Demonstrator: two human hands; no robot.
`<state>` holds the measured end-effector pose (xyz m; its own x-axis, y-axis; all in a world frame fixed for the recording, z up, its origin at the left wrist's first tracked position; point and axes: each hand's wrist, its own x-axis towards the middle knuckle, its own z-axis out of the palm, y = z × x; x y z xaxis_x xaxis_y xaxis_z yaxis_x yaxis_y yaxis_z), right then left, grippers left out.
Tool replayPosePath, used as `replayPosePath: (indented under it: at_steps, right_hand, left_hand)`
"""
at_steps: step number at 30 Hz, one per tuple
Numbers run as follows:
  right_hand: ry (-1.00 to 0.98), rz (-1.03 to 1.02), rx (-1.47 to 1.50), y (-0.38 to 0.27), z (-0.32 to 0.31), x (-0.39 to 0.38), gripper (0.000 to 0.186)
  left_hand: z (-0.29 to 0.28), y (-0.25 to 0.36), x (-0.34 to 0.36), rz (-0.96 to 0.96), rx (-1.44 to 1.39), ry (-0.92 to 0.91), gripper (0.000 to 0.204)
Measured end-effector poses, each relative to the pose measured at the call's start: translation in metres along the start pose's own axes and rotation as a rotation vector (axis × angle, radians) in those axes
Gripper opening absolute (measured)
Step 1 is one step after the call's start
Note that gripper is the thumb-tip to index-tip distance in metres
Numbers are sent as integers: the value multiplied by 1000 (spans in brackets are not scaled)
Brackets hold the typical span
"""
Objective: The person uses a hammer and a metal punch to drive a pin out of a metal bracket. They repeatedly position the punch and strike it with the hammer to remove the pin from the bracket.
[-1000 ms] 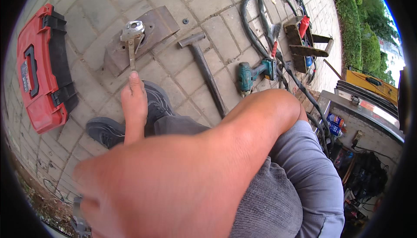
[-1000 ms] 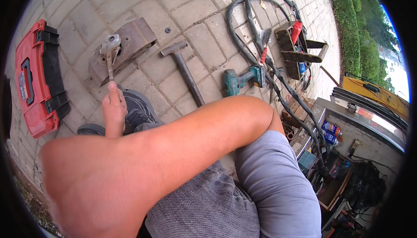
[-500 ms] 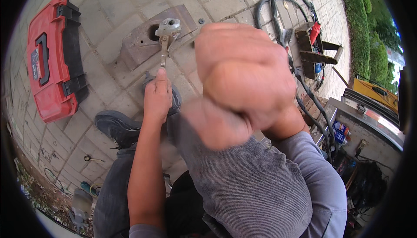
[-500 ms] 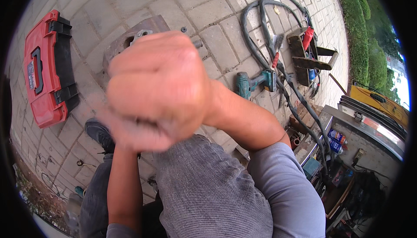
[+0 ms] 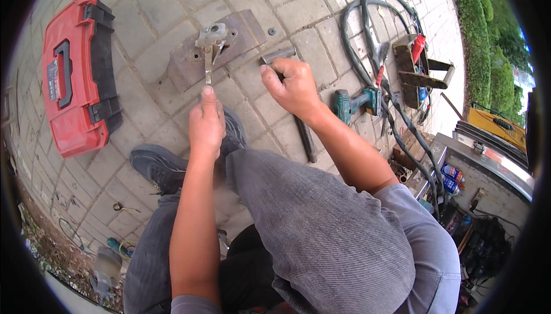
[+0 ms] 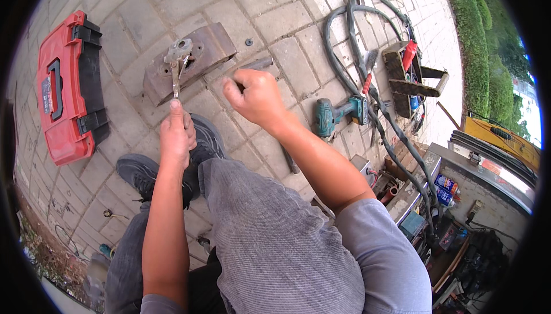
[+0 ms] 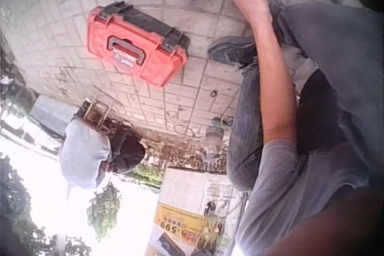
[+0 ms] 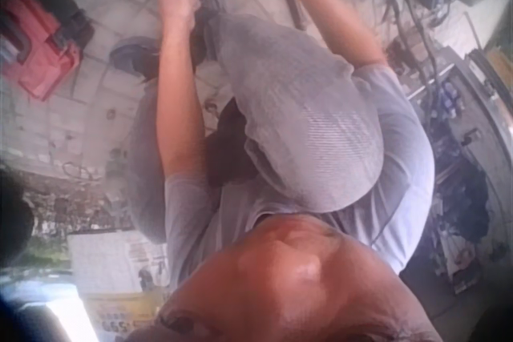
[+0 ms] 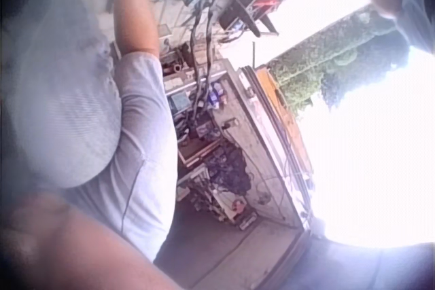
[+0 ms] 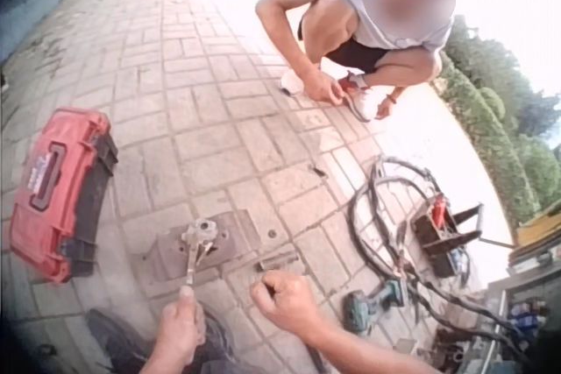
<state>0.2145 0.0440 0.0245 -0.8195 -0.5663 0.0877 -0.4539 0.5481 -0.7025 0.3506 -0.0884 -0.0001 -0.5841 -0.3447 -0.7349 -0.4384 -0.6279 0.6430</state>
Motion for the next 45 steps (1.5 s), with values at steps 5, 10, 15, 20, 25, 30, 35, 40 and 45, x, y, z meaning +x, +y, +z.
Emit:
replayPosePath:
  at_steps: [5,10,15,20,25,30,35,40,45]
  right_hand:
    - [104,195,-478,68,12,-54,41]
    - [-282,549,-499,108,5,-100,50]
    - [-370,576,-489,122,10,-94,45]
    - [-176,554,-342,121,-2,-102,36]
    - [-167,724,135,37,-58,-82,26]
    - [-347,183,158,-7,-80,-79,38]
    - [-295,343,111,-35,-66,-68,42]
    - [-242,194,-65,-27,-57,-71,43]
    - [-367,317,-203,-39,-51,-59,36]
  left_hand:
    - [0,-11,7,66,45,59,53]
    - [-2,-13,10,62,162,99,55]
    - [-4,-16,12,100,285,120,63]
    - [-2,-18,15,125,359,117,68]
    - [-7,-15,13,92,372,123,68]
    - [-4,-11,14,141,364,118,64]
    - [-1,-10,7,232,365,148,63]
    - [1,-9,6,235,367,156,63]
    - [-1,-6,4,198,412,164,63]
